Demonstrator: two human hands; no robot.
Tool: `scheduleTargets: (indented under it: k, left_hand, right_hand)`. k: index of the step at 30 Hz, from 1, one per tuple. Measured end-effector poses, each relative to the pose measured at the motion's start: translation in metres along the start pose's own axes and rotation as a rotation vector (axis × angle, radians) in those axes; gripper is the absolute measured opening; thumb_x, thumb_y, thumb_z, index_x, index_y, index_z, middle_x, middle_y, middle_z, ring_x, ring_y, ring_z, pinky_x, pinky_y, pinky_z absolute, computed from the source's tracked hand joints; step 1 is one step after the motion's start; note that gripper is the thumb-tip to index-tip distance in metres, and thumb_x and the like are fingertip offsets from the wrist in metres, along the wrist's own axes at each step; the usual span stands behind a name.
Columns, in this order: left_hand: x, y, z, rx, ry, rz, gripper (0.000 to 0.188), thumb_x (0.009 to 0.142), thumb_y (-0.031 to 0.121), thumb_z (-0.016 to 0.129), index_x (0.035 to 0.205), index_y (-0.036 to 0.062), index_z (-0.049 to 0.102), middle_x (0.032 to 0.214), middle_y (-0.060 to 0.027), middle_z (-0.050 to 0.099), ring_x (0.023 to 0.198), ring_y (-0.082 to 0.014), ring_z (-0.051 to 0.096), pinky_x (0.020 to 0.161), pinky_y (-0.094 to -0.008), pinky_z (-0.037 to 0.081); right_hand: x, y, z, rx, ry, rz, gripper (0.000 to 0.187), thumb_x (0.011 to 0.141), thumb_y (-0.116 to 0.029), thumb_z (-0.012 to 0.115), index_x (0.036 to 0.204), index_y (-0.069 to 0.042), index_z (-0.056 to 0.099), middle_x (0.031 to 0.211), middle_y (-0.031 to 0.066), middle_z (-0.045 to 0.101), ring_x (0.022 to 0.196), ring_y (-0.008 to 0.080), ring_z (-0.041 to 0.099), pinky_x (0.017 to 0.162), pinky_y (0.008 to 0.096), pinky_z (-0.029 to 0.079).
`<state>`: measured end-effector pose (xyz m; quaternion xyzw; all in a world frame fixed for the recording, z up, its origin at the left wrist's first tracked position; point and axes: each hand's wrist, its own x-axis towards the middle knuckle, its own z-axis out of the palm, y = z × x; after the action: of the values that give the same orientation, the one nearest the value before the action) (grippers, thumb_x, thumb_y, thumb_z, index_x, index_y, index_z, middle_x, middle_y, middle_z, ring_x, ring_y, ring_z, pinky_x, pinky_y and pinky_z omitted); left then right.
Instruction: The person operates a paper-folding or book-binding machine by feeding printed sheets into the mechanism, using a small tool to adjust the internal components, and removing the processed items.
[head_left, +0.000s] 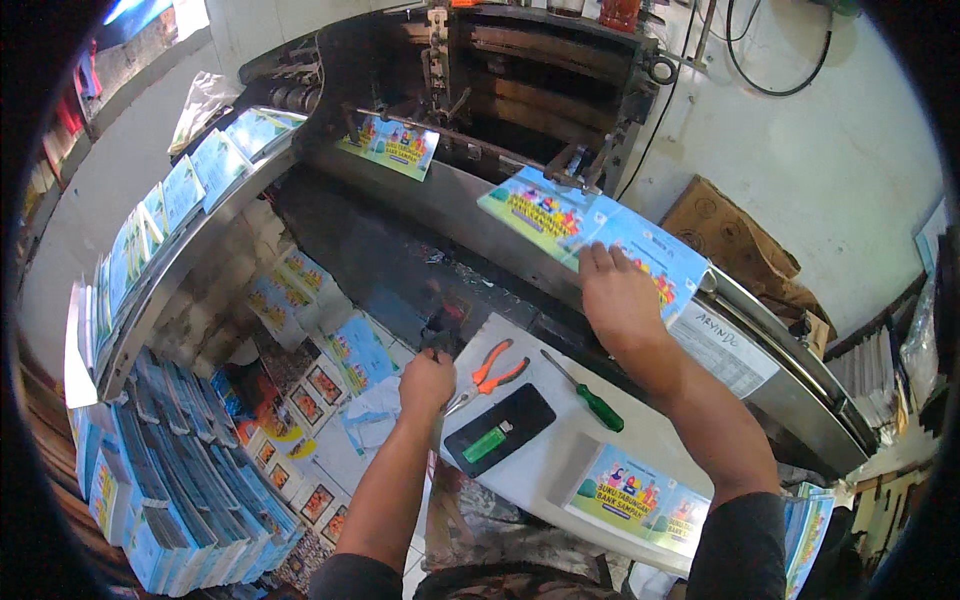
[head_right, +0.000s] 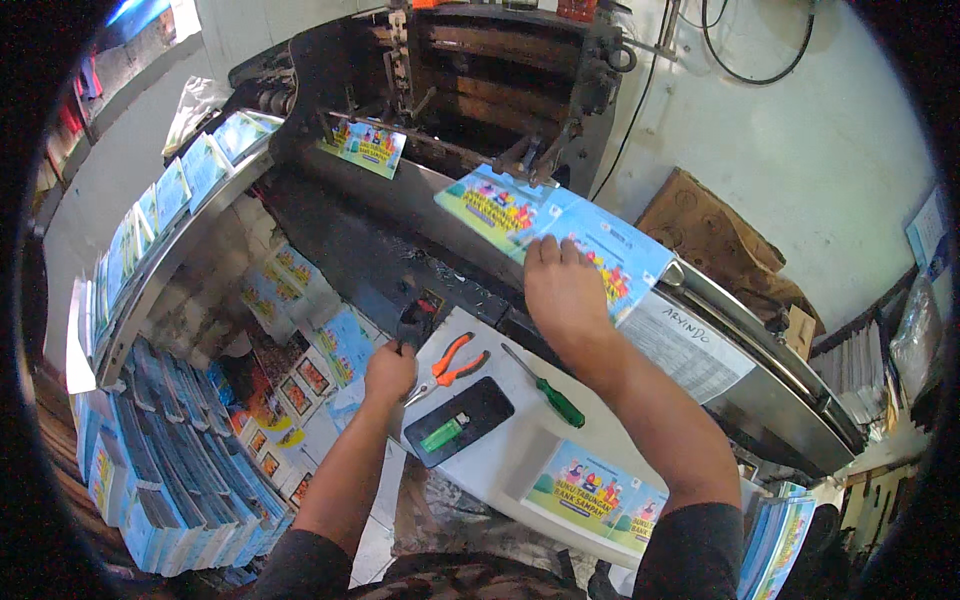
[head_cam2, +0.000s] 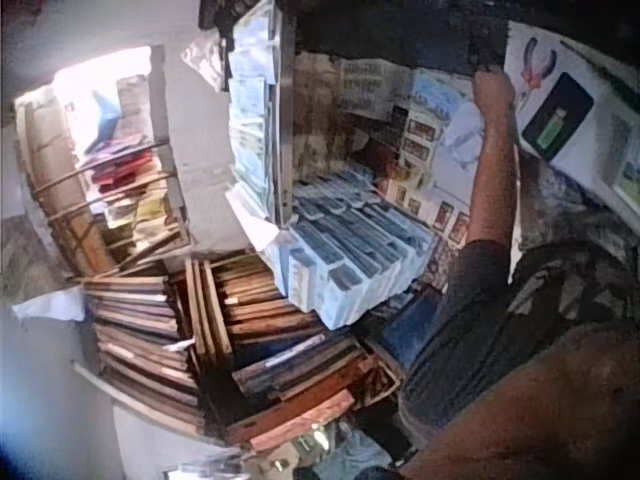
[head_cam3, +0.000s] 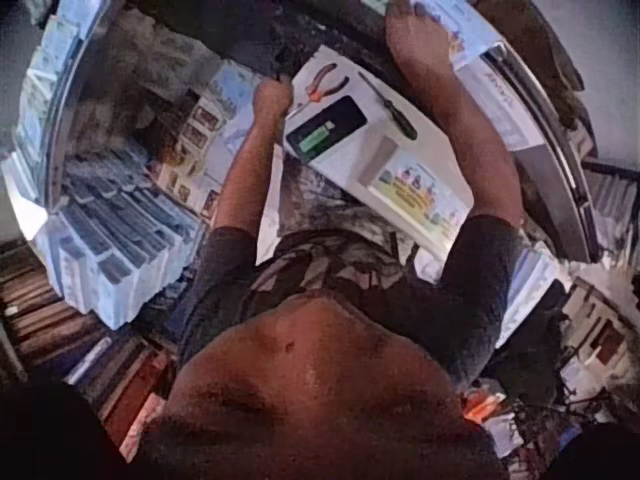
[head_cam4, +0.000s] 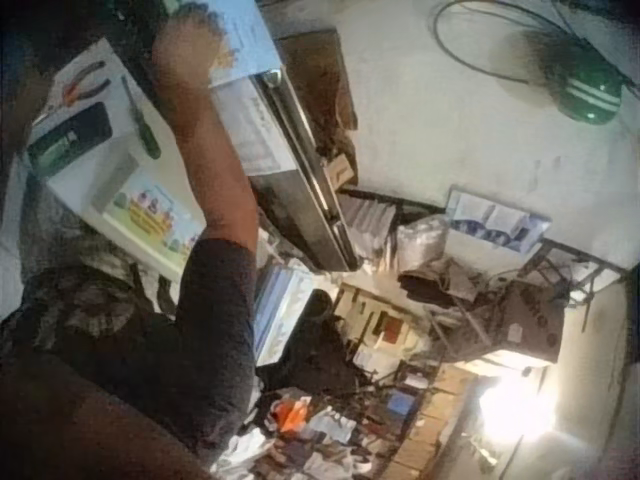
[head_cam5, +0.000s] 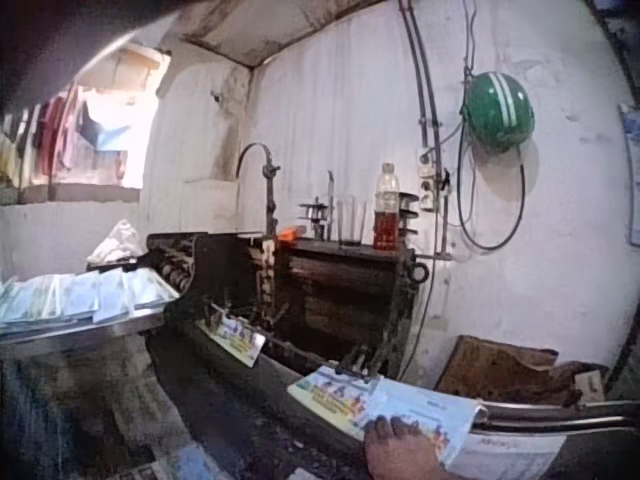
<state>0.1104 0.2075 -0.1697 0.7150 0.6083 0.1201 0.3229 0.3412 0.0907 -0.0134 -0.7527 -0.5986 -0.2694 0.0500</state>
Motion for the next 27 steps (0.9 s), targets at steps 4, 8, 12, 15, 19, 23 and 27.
scheduleTargets:
  k: [4, 8, 12, 15, 19, 23, 27]
  left_hand:
    - [-0.001, 0.0, 0.002, -0.001, 0.013, -0.003, 0.041, 0.09, 0.035, 0.049, 0.109, 0.0028, 0.067, 0.104, -0.0259, 0.067, 0.101, -0.043, 0.064, 0.09, -0.0489, 0.049]
    - [-0.002, 0.003, 0.003, 0.032, 0.001, 0.018, 0.04, 0.091, 0.034, 0.049, 0.108, 0.0028, 0.067, 0.103, -0.0254, 0.067, 0.098, -0.0425, 0.064, 0.088, -0.0493, 0.05]
    - [0.001, -0.007, 0.008, 0.021, 0.016, 0.067, 0.04, 0.091, 0.034, 0.047, 0.106, 0.0028, 0.068, 0.103, -0.0243, 0.068, 0.098, -0.0426, 0.065, 0.087, -0.0498, 0.05]
    - [-0.001, -0.001, 0.005, 0.027, -0.004, 0.006, 0.041, 0.091, 0.035, 0.047, 0.104, 0.0027, 0.068, 0.103, -0.0245, 0.068, 0.098, -0.043, 0.064, 0.087, -0.0499, 0.049]
    - [-0.007, -0.002, -0.003, 0.041, 0.0, -0.027, 0.043, 0.091, 0.037, 0.046, 0.107, 0.0026, 0.068, 0.106, -0.0261, 0.067, 0.102, -0.0424, 0.063, 0.091, -0.0496, 0.048]
    - [-0.003, 0.003, -0.006, -0.007, -0.06, -0.016, 0.046, 0.091, 0.039, 0.046, 0.115, 0.0048, 0.066, 0.109, -0.0255, 0.066, 0.103, -0.0421, 0.063, 0.092, -0.0483, 0.049]
    - [0.001, -0.001, -0.001, -0.006, -0.058, -0.04, 0.048, 0.093, 0.041, 0.046, 0.112, 0.0027, 0.067, 0.11, -0.0265, 0.066, 0.104, -0.0431, 0.062, 0.092, -0.0485, 0.048]
  right_hand:
    - [-0.041, -0.005, -0.055, 0.081, -0.023, -0.036, 0.035, 0.079, -0.004, 0.057, 0.113, 0.004, 0.06, 0.118, 0.0173, 0.063, 0.103, 0.0303, 0.065, 0.084, 0.0387, 0.055]
    - [-0.083, 0.002, -0.136, 0.267, -0.202, 0.038, 0.039, 0.077, 0.0, 0.058, 0.115, -0.001, 0.061, 0.117, 0.016, 0.065, 0.1, 0.0322, 0.066, 0.081, 0.0406, 0.055]
    - [-0.116, 0.023, -0.212, 0.589, -0.323, 0.241, 0.029, 0.08, -0.004, 0.064, 0.109, -0.001, 0.067, 0.091, 0.0178, 0.069, 0.078, 0.0352, 0.068, 0.071, 0.0393, 0.054]
    - [-0.141, 0.063, -0.233, 0.742, -0.436, 0.33, 0.024, 0.083, -0.008, 0.067, 0.105, 0.0, 0.069, 0.079, 0.0161, 0.067, 0.065, 0.0265, 0.066, 0.063, 0.0341, 0.049]
    - [-0.17, 0.103, -0.233, 0.825, -0.603, 0.44, 0.028, 0.082, -0.012, 0.069, 0.106, 0.002, 0.068, 0.078, 0.0127, 0.066, 0.069, 0.0187, 0.063, 0.064, 0.0326, 0.047]
    - [-0.207, 0.177, -0.236, 0.534, -0.397, 0.773, 0.044, 0.085, -0.018, 0.068, 0.124, 0.001, 0.06, 0.114, 0.0146, 0.064, 0.103, 0.0178, 0.058, 0.087, 0.0334, 0.044]
    - [-0.171, 0.262, -0.225, -0.079, -0.093, 0.717, 0.049, 0.095, -0.023, 0.057, 0.139, -0.005, 0.05, 0.137, 0.0172, 0.055, 0.125, 0.027, 0.053, 0.106, 0.0373, 0.039]
